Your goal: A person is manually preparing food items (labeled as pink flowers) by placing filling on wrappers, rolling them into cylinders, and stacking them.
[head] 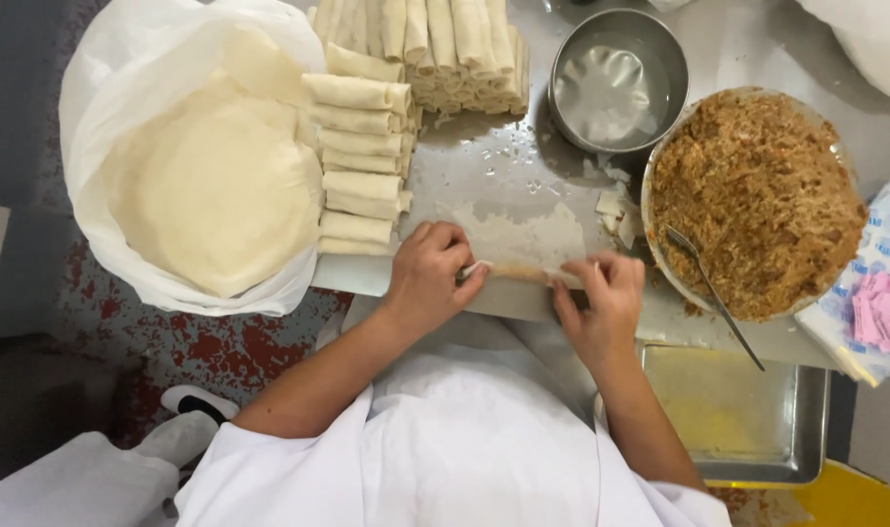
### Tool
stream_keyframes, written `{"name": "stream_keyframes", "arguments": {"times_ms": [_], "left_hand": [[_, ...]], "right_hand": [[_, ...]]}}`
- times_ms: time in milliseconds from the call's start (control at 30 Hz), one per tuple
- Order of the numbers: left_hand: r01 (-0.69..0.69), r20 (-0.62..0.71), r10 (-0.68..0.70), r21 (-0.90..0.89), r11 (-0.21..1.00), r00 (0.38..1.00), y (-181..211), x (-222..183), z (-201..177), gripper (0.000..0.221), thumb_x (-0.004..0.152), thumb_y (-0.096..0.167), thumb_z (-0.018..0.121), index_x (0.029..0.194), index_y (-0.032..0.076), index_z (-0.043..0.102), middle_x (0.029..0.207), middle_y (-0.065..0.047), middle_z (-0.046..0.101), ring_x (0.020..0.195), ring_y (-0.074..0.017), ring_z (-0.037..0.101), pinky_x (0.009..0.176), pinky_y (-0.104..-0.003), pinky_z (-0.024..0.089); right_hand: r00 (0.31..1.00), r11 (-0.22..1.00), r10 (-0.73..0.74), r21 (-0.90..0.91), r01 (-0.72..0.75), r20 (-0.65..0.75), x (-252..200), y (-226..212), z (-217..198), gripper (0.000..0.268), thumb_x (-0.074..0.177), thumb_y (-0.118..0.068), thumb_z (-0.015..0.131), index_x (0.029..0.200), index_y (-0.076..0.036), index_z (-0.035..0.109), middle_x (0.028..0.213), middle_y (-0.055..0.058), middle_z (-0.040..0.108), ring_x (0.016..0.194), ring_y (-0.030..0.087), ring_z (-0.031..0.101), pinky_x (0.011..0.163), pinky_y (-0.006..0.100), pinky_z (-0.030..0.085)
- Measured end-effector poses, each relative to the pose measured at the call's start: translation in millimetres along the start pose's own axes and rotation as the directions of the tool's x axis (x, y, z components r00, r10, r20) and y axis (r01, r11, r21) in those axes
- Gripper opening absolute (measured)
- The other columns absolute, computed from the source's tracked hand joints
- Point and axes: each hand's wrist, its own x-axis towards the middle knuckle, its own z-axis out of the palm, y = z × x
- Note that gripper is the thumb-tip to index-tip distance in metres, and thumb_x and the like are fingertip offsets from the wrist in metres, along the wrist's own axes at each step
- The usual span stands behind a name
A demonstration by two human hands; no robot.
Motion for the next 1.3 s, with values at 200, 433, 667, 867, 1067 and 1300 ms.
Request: {"name": "stream_keyframes", "arguments": {"times_ms": [200, 433, 667, 867, 1067, 1300], "left_hand": [[0.068, 0.053, -0.072, 0.08, 0.994, 0.996, 7, 12, 3, 0.027, 0.075, 0.023, 0.086, 0.067, 0.009, 0.064, 0.085, -0.009, 0.061, 0.077, -0.0276, 0.061, 0.066, -0.038, 0.05], [0.067, 0.084, -0.074, 0.089, 0.994, 0.994, 6, 8, 1, 0.023, 0.073, 0.021, 0.085, 0.074, 0.009, 0.066, 0.086, -0.011, 0.06, 0.082, -0.0315, 0.062, 0.068, -0.042, 0.05], [0.095, 0.123, -0.102, 0.061, 0.994, 0.987, 1, -23, -27, 0.015, 0.087, 0.016, 0.079, 0.101, 0.015, 0.075, 0.09, -0.006, 0.065, 0.089, -0.0281, 0.067, 0.078, -0.039, 0.055], [0.012, 0.045, -0.008, -0.105, 0.994, 0.999, 22, -2, -26, 0.013, 0.091, 0.009, 0.076, 0.102, 0.015, 0.079, 0.086, -0.004, 0.074, 0.086, -0.0249, 0.075, 0.076, -0.034, 0.059], [-0.141, 0.043, 0.156, -0.245, 0.959, 0.987, 45, 27, -14, 0.022, 0.09, 0.005, 0.077, 0.111, 0.007, 0.075, 0.092, -0.011, 0.078, 0.09, -0.0264, 0.078, 0.083, -0.036, 0.062], [-0.107, 0.179, 0.14, -0.183, 0.977, 0.974, 22, 9, 11, 0.037, 0.083, -0.002, 0.08, 0.116, 0.013, 0.074, 0.091, -0.005, 0.077, 0.094, -0.0242, 0.073, 0.085, -0.035, 0.06]], "right_hand": [[0.998, 0.998, -0.069, -0.002, 0.069, -0.011, -32, 24, 5, 0.026, 0.081, -0.002, 0.08, 0.104, -0.014, 0.083, 0.074, 0.011, 0.059, 0.067, 0.033, 0.06, 0.07, 0.045, 0.053], [0.936, 0.949, -0.214, 0.166, 0.267, -0.281, 9, -20, 10, 0.022, 0.09, 0.006, 0.073, 0.104, -0.005, 0.085, 0.101, 0.018, 0.077, 0.088, 0.038, 0.073, 0.079, 0.049, 0.058], [0.965, 0.924, -0.234, 0.283, 0.259, -0.119, 13, -20, 17, 0.022, 0.098, 0.0, 0.067, 0.116, -0.003, 0.08, 0.11, 0.014, 0.08, 0.1, 0.033, 0.076, 0.085, 0.046, 0.061], [0.961, 0.924, -0.278, 0.271, 0.272, -0.016, 22, -24, 11, 0.023, 0.102, -0.006, 0.063, 0.114, -0.008, 0.082, 0.108, 0.012, 0.08, 0.093, 0.032, 0.072, 0.083, 0.043, 0.061], [0.965, 0.911, -0.262, 0.322, 0.256, -0.027, 17, -11, 18, 0.023, 0.099, -0.002, 0.062, 0.114, -0.007, 0.08, 0.111, 0.013, 0.079, 0.09, 0.034, 0.071, 0.081, 0.045, 0.061], [0.96, 0.918, -0.273, 0.318, 0.239, 0.066, 15, -2, 14, 0.025, 0.092, 0.005, 0.069, 0.116, 0.0, 0.072, 0.108, 0.013, 0.077, 0.089, 0.035, 0.072, 0.076, 0.045, 0.062]]}}
